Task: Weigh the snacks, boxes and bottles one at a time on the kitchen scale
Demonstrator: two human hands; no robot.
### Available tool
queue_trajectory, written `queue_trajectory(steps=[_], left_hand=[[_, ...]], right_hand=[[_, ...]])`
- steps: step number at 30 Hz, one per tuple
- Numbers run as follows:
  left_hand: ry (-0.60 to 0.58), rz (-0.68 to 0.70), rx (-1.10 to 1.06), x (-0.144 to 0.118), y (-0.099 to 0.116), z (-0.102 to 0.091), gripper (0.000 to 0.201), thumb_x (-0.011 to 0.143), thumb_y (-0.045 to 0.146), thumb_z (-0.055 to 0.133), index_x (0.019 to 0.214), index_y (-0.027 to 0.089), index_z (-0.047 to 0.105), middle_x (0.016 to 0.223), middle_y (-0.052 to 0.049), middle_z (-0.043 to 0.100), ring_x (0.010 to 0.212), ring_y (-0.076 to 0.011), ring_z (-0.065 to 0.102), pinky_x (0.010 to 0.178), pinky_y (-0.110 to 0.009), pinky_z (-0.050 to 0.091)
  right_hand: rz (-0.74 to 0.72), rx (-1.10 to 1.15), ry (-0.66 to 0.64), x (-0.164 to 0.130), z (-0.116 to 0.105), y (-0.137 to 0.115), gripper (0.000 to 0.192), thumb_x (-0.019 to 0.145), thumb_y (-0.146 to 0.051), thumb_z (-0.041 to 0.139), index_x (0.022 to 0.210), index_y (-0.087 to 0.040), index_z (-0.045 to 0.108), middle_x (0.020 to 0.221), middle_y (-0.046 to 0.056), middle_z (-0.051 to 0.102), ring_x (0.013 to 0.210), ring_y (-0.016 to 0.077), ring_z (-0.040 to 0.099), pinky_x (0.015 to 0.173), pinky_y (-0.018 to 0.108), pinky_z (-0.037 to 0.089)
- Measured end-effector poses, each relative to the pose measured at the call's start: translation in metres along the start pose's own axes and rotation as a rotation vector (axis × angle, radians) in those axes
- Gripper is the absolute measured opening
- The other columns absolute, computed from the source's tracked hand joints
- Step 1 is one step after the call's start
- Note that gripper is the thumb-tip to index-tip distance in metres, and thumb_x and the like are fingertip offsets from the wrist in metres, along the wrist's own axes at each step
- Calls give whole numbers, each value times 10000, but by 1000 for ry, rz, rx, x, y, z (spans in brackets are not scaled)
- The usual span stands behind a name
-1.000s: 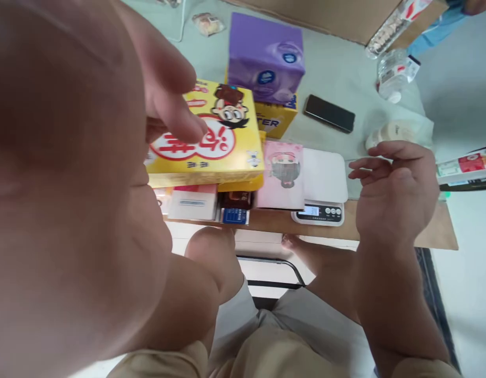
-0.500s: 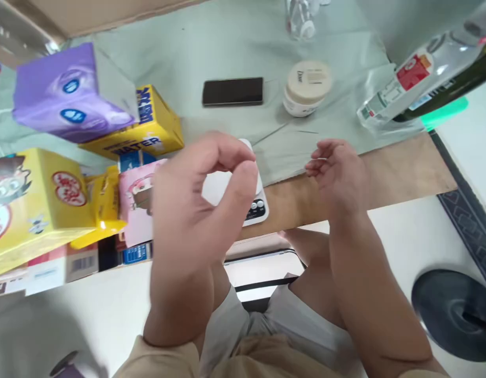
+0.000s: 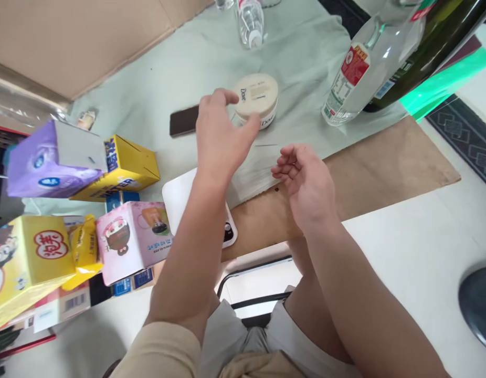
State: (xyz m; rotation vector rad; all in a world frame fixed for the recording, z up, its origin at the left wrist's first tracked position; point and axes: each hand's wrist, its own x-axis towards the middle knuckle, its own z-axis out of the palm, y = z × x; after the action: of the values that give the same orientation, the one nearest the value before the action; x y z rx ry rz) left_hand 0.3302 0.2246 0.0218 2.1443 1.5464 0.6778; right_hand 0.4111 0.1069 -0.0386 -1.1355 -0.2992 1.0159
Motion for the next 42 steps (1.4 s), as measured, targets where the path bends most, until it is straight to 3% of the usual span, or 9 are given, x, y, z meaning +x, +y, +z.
queue_trajectory(steps=[5, 10, 15, 22, 26, 31, 35, 38, 42], left_hand=[[-134, -66, 75, 37, 23, 32, 421, 824, 371, 792, 1079, 244, 483, 1384, -164, 584, 1327, -347, 582, 1159, -488, 470], [-144, -44, 10, 43, 10, 48, 531, 733, 308, 843, 1072, 290, 434, 1439, -161, 494, 1340, -332, 549, 1169, -517, 472], [-102, -59, -137, 43, 2, 49, 651, 588, 287, 917, 1043, 316, 453, 1354, -134, 505, 1330, -377, 533, 1121, -585, 495], [-75, -55, -164, 23, 4, 41, 727, 565, 226, 929, 1157, 296, 514, 1348, -98, 504, 1359, -322, 509, 1218, -524, 429], [-7, -62, -203, 15, 6, 25, 741, 583, 194, 935, 1197, 273, 527, 1376, -79, 508, 1383, -295, 498, 1261, -488, 379], [59, -13, -162, -25, 3, -22, 841, 566, 163, 944, 1281, 231, 506, 1441, -107, 540, 1388, -256, 508, 1264, -452, 389], [113, -33, -92, -72, -18, -62, 836, 568, 175, 937, 1289, 256, 522, 1448, -96, 566, 1429, -276, 515, 1256, -459, 421], [136, -113, 6, -97, -38, -82, 814, 582, 247, 946, 1289, 293, 546, 1421, -83, 580, 1416, -326, 533, 1219, -505, 459], [49, -197, 133, -118, -57, -96, 791, 641, 357, 926, 1338, 232, 574, 1384, -132, 574, 1343, -368, 584, 1171, -532, 488]], right_hand=[[51, 63, 54, 4, 7, -2, 297, 854, -508, 611, 897, -215, 592, 867, -8, 607, 769, 95, 639, 806, 267, 553], [60, 102, 72, 7, 8, -2, 237, 885, -451, 576, 867, -216, 595, 834, -6, 611, 752, 94, 628, 767, 256, 551], [55, 121, 106, 10, 10, -3, 216, 911, -415, 537, 852, -211, 580, 823, -6, 594, 734, 85, 622, 749, 242, 542], [71, 127, 124, 10, 9, -7, 192, 882, -401, 550, 849, -213, 578, 810, -12, 585, 709, 81, 614, 712, 231, 525], [75, 88, 111, 5, 5, -8, 219, 852, -427, 563, 836, -210, 591, 789, -6, 597, 707, 97, 620, 700, 248, 516], [23, 19, -19, -3, 9, -2, 292, 869, -518, 564, 907, -229, 584, 898, 0, 636, 811, 117, 650, 779, 274, 516], [-87, -186, -261, -22, 33, 9, 261, 897, -482, 579, 856, -225, 560, 902, -13, 639, 906, 126, 629, 849, 279, 490], [-202, -294, -324, -39, 54, 18, 223, 935, -415, 538, 825, -222, 563, 851, -23, 605, 886, 119, 574, 858, 276, 474], [-270, -414, -351, -50, 70, 30, 274, 950, -393, 540, 741, -220, 500, 730, -23, 525, 769, 126, 489, 767, 290, 435]])
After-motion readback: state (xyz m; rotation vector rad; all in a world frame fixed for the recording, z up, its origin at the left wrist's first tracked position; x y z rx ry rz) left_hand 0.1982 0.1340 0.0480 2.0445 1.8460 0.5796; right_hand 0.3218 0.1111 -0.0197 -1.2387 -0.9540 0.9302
